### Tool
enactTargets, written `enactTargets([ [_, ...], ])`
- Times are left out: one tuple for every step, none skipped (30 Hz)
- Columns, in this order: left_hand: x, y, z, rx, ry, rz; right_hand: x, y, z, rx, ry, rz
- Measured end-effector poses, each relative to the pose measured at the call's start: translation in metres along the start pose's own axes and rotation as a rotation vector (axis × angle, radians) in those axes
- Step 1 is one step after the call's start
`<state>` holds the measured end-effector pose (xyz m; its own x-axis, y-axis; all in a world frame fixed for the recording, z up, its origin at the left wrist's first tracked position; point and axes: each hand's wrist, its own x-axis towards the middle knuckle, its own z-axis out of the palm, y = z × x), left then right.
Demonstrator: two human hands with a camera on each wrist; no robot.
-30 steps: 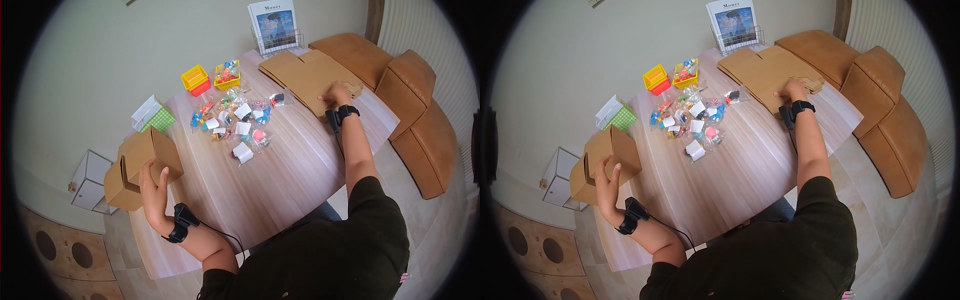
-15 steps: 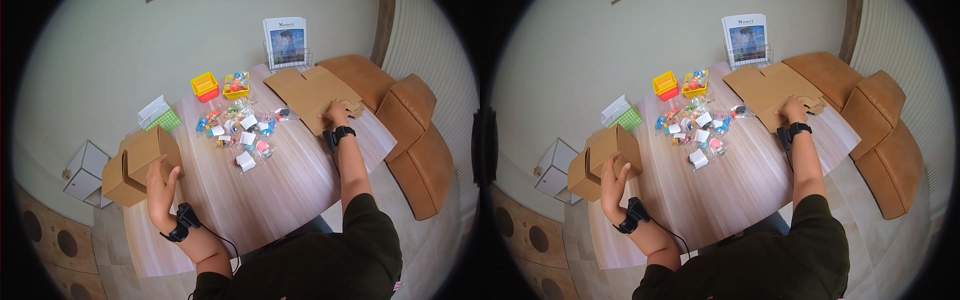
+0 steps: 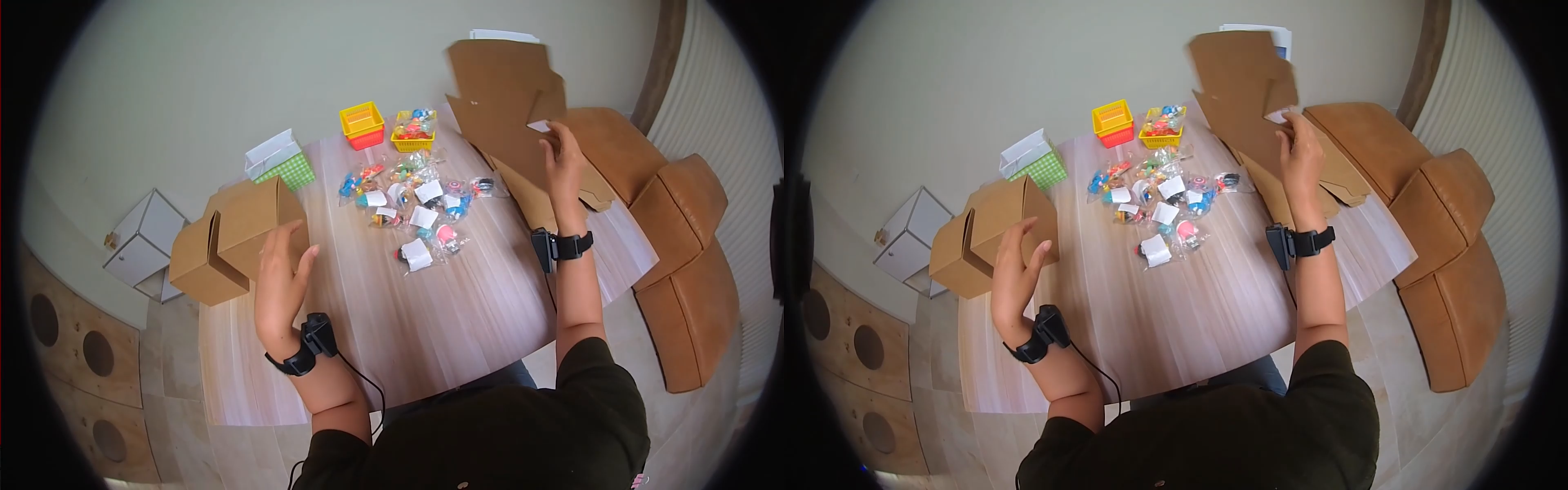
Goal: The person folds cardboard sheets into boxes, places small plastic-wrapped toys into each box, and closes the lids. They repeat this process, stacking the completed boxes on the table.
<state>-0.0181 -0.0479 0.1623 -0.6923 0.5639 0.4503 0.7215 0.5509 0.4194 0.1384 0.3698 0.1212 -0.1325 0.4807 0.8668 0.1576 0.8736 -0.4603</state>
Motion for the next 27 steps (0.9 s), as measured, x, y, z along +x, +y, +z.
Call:
enactTargets([
  [0.001,0.002,0.0,0.006,-0.014,0.01,0.004,-0.022,-0.002,0.006,-0.012,-0.092],
  [0.002,0.006,0.002,-0.02,0.059,0.041,0.006,-0.046,-0.007,0.014,-0.024,-0.185],
  [0.003,0.013,0.006,-0.043,0.134,0.072,0.007,-0.068,-0.009,0.026,-0.035,-0.279],
  [0.004,0.021,0.01,-0.063,0.21,0.102,0.005,-0.086,-0.009,0.052,-0.046,-0.402],
  [0.005,0.028,0.012,-0.07,0.293,0.143,0.002,-0.103,-0.009,0.08,-0.056,-0.527],
  [0.007,0.036,0.012,-0.074,0.376,0.185,-0.007,-0.117,-0.011,0.013,-0.16,-0.566],
  [0.007,0.042,0.013,-0.076,0.457,0.228,-0.014,-0.127,-0.007,0.031,-0.185,-0.671],
  [0.007,0.049,0.013,-0.092,0.498,0.271,-0.021,-0.139,-0.009,-0.013,-0.267,-0.746],
  [0.006,0.055,0.013,-0.108,0.538,0.316,-0.026,-0.15,-0.009,0.006,-0.314,-0.778],
  [0.005,0.055,0.011,-0.124,0.577,0.363,-0.032,-0.161,-0.009,0.022,-0.36,-0.809],
  [0.004,0.051,0.009,-0.073,0.511,0.352,-0.037,-0.171,-0.008,0.036,-0.406,-0.84],
  [0.002,0.048,0.007,-0.025,0.444,0.34,-0.041,-0.177,-0.007,0.033,-0.408,-0.864],
  [0.0,0.045,0.007,0.02,0.377,0.328,-0.043,-0.181,-0.006,0.043,-0.401,-0.881],
  [0.002,0.044,0.009,0.018,0.423,0.31,-0.045,-0.185,-0.005,0.05,-0.393,-0.899],
  [0.0,0.043,0.006,0.001,0.365,0.284,-0.047,-0.187,-0.005,0.055,-0.383,-0.917],
  [-0.001,0.043,0.003,-0.02,0.305,0.259,-0.047,-0.188,-0.005,0.061,-0.385,-0.921],
  [-0.003,0.042,0.0,-0.043,0.244,0.235,-0.046,-0.188,-0.005,0.065,-0.387,-0.925],
  [-0.004,0.041,-0.001,-0.055,0.213,0.265,-0.046,-0.188,-0.006,0.067,-0.388,-0.929],
  [-0.005,0.039,-0.002,-0.068,0.183,0.297,-0.045,-0.189,-0.007,0.071,-0.386,-0.926],
  [-0.005,0.038,-0.002,-0.081,0.154,0.329,-0.044,-0.189,-0.009,0.075,-0.384,-0.922],
  [-0.006,0.037,-0.001,-0.073,0.153,0.331,-0.044,-0.19,-0.01,0.08,-0.383,-0.919],
  [-0.006,0.036,0.001,-0.064,0.153,0.332,-0.043,-0.19,-0.011,0.082,-0.369,-0.934],
  [-0.007,0.036,0.002,-0.056,0.153,0.331,-0.042,-0.189,-0.013,0.086,-0.355,-0.95],
  [-0.008,0.037,0.002,-0.037,0.181,0.315,-0.041,-0.189,-0.015,0.092,-0.342,-0.968],
  [-0.008,0.04,0.001,-0.019,0.21,0.297,-0.04,-0.189,-0.016,0.091,-0.312,-0.976],
  [-0.008,0.041,0.0,0.001,0.239,0.278,-0.04,-0.189,-0.018,0.091,-0.282,-0.985],
  [-0.009,0.04,0.0,-0.034,0.282,0.257,-0.04,-0.189,-0.02,0.092,-0.251,-0.993],
])
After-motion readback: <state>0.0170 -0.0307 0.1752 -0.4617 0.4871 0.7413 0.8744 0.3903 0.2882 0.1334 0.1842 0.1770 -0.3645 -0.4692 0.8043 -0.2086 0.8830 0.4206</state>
